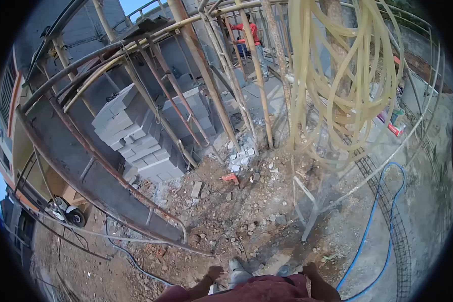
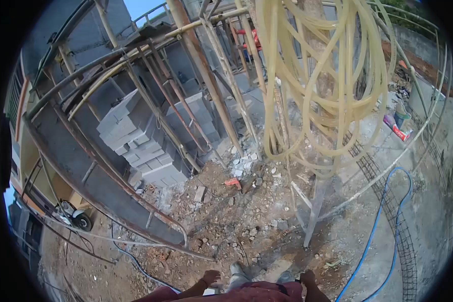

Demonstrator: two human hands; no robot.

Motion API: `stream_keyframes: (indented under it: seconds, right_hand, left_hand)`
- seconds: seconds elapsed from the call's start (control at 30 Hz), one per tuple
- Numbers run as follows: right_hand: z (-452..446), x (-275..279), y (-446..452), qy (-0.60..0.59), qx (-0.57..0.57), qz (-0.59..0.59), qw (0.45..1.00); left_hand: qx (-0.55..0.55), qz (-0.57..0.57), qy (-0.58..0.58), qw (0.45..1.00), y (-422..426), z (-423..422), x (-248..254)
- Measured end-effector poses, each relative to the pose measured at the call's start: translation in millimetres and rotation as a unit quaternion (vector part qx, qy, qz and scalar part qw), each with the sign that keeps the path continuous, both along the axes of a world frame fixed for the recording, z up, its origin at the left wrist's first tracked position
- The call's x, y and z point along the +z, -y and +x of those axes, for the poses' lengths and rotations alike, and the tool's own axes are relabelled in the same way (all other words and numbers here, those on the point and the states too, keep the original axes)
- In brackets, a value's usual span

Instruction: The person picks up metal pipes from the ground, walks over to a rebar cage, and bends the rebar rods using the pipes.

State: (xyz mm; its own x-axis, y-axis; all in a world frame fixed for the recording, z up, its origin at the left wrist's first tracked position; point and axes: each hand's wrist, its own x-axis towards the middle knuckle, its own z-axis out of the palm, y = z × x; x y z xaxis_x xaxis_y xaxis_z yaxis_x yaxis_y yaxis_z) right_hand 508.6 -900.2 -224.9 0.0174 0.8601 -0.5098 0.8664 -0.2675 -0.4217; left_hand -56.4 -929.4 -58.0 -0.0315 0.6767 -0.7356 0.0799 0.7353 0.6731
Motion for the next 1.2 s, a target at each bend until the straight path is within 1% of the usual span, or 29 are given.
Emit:
stream_keyframes:
  seconds: [0.03,0.07,0.1,0.13,0.17,0.2,0.23,0.27,0.3,0.33,0.37,0.43,0.47,0.57,0.7,0.83,0.9,0.97,1.0,1.03,1.1,1.13,1.17,1.2]
  right_hand:
    - [-52.6,-65.1,-56.2,-0.037,0.067,0.121,0.99]
    - [-112.8,12.6,-94.6,-0.175,0.052,0.184,0.966]
    - [-180.9,130.1,-139.3,-0.309,0.056,0.232,0.921]
    - [-222.8,178.2,-164.4,-0.339,0.086,0.183,0.919]
    - [-265.5,226.5,-191.3,-0.366,0.115,0.131,0.914]
    - [-288.1,259.4,-196.4,-0.376,0.1,0.016,0.921]
    - [-300.3,296.4,-198.7,-0.376,0.123,0.017,0.918]
    - [-310.3,331.9,-202.9,-0.317,0.217,0.05,0.922]
    - [-319.9,352.2,-208.1,-0.254,0.303,0.086,0.914]
    - [-336.2,275.5,-238.5,-0.155,0.375,0.137,0.904]
    - [-340.0,277.8,-237.2,-0.147,0.379,0.143,0.903]
    - [-348.2,283.5,-232.9,-0.021,0.379,0.098,0.92]
    - [-348.3,281.5,-228.7,0.004,0.388,0.083,0.918]
    - [-347.8,266.8,-205.5,0.003,0.411,0.055,0.91]
    - [-347.2,252.5,-164.5,-0.004,0.393,-0.016,0.919]
    - [-351.3,224.8,-127.4,-0.012,0.359,-0.07,0.931]
    - [-351.1,197.7,-117.3,-0.014,0.337,-0.091,0.937]
    - [-352.0,173.2,-104.6,-0.046,0.282,-0.128,0.95]
    - [-358.7,209.7,-81.7,-0.11,0.252,-0.156,0.949]
    - [-374.2,273.6,-47.9,-0.173,0.22,-0.185,0.942]
    - [-368.0,202.7,-52.1,-0.243,0.141,-0.297,0.912]
    - [-370.7,197.2,-42.7,-0.251,0.132,-0.297,0.912]
    - [-378.0,193.4,-36.4,-0.163,0.338,-0.168,0.912]
    - [-384.2,187.6,-38.8,-0.115,0.431,-0.1,0.89]
  left_hand:
    - [-0.044,0.063,-0.063,0.995,24.0,-23.3,-6.4]
    - [-0.091,0.116,-0.146,0.978,43.4,-49.7,-0.5]
    - [-0.013,0.138,-0.173,0.975,68.4,-71.0,12.4]
    - [0.093,0.123,-0.138,0.978,98.5,-83.7,24.9]
    - [0.157,0.149,-0.118,0.969,135.2,-94.8,32.6]
    - [0.217,0.178,-0.097,0.955,169.3,-105.7,41.7]
    - [0.319,0.123,-0.054,0.938,196.0,-102.3,46.9]
    - [0.437,0.077,-0.009,0.896,222.2,-97.8,54.9]
    - [0.55,0.044,0.023,0.833,248.4,-92.8,64.3]
    - [0.608,0.017,0.027,0.793,269.0,-93.9,75.0]
    - [0.634,0.003,0.014,0.773,286.6,-96.9,81.7]
    - [0.648,-0.019,-0.024,0.761,316.6,-104.0,87.5]
    - [0.646,-0.027,-0.039,0.762,325.8,-104.5,87.1]
    - [0.614,-0.044,-0.065,0.785,335.4,-110.6,75.6]
    - [0.534,-0.06,-0.086,0.839,325.8,-120.3,47.3]
    - [0.449,-0.057,-0.114,0.885,332.4,-124.6,-8.4]
    - [0.42,-0.057,-0.118,0.898,344.3,-124.8,-35.6]
    - [0.415,-0.068,-0.107,0.901,355.4,-125.7,-57.0]
    - [0.426,-0.068,-0.107,0.896,360.5,-139.3,-60.3]
    - [0.465,-0.056,-0.11,0.877,366.6,-159.8,-59.6]
    - [0.595,0.015,-0.094,0.798,383.9,-207.3,-55.7]
    - [0.639,0.053,-0.02,0.767,395.4,-227.4,-25.3]
    - [0.682,0.064,0.002,0.729,407.8,-239.8,-11.2]
    - [0.722,0.076,0.027,0.687,418.7,-255.7,-2.8]
